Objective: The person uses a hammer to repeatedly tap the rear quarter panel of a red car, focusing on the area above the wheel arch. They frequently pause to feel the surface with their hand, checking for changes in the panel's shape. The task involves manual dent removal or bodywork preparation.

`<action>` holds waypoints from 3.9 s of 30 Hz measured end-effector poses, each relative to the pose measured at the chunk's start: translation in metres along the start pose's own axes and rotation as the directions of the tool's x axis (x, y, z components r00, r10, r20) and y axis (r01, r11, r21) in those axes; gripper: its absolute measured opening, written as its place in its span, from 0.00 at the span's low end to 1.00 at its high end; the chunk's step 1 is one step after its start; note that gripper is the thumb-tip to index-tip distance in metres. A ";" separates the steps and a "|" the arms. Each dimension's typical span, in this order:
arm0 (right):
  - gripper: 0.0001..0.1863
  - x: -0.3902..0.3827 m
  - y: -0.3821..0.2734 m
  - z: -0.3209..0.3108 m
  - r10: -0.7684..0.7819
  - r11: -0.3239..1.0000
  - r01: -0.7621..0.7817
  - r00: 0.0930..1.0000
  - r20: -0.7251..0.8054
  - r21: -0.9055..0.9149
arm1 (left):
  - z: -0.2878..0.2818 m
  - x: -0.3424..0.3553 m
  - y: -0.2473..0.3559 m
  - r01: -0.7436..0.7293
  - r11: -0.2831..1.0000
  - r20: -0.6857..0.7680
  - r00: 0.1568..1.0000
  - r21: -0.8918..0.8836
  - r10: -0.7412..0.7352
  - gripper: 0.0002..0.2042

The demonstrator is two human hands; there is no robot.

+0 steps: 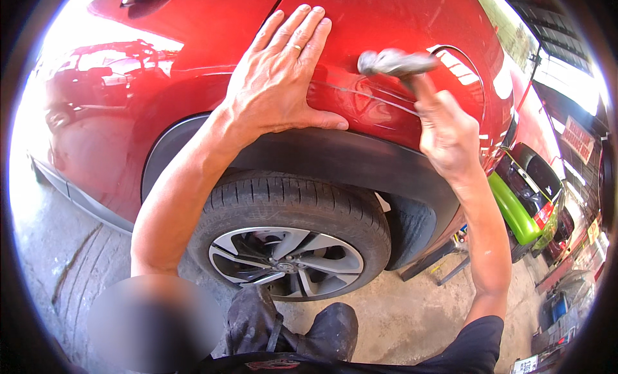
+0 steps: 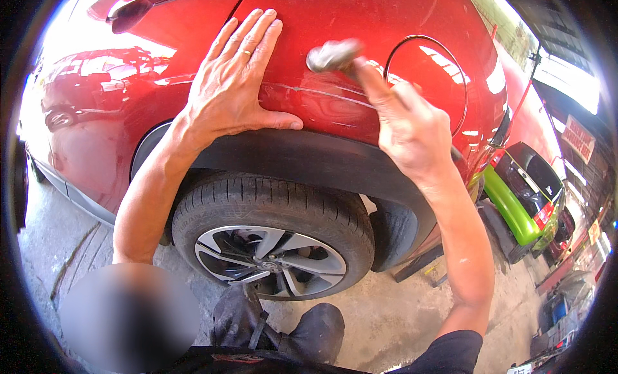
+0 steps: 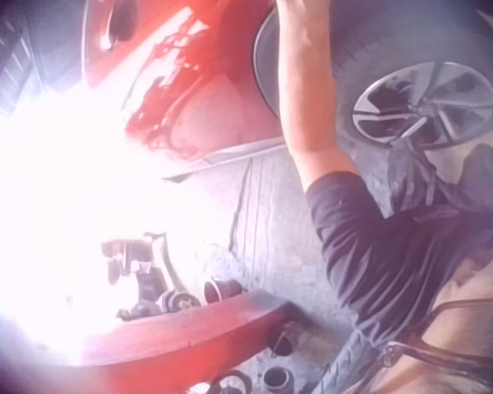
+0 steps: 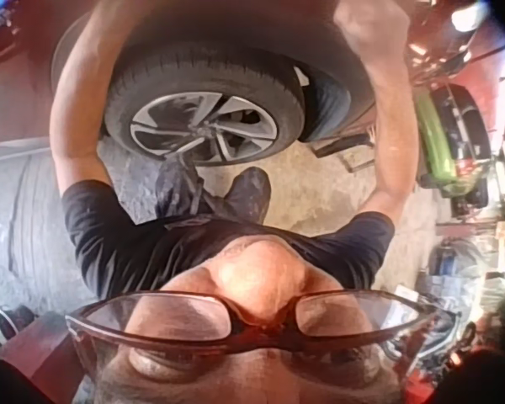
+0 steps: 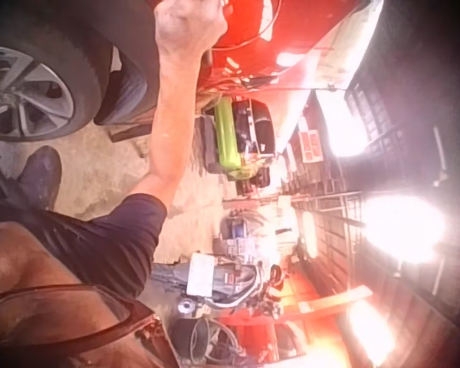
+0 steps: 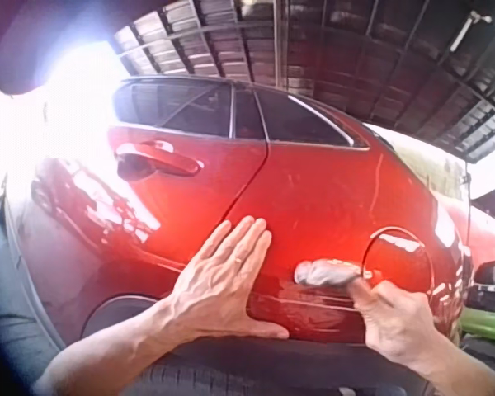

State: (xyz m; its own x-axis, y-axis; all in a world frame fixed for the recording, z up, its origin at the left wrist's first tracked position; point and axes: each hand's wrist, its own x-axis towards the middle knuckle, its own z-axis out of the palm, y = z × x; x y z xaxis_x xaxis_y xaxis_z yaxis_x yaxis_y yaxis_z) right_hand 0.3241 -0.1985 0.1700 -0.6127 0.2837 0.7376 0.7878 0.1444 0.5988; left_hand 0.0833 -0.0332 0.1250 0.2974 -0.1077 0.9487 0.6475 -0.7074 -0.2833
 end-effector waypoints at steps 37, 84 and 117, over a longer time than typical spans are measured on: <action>0.29 0.009 0.008 -0.006 0.008 1.000 -0.009 0.983 -0.181 -0.010 | -0.005 -0.001 -0.014 -0.047 0.999 -0.023 0.999 0.009 0.047 0.53; 0.27 -0.007 -0.053 0.000 0.004 1.000 -0.005 1.000 0.011 0.027 | -0.016 -0.016 -0.051 0.102 0.995 -0.134 0.986 0.002 -0.101 0.26; 0.24 -0.141 -0.029 -0.017 -0.083 0.954 0.030 0.983 -0.166 -0.298 | -0.001 -0.059 0.018 -0.312 0.930 0.232 0.907 -0.194 0.353 0.33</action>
State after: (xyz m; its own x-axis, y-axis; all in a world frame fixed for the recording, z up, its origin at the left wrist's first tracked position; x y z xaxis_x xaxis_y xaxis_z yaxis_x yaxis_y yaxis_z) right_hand 0.3863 -0.2589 0.0544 -0.6780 0.1093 0.7269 0.7141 -0.1363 0.6866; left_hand 0.0767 -0.0407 0.0638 0.6607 -0.1853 0.7274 0.3729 -0.7600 -0.5323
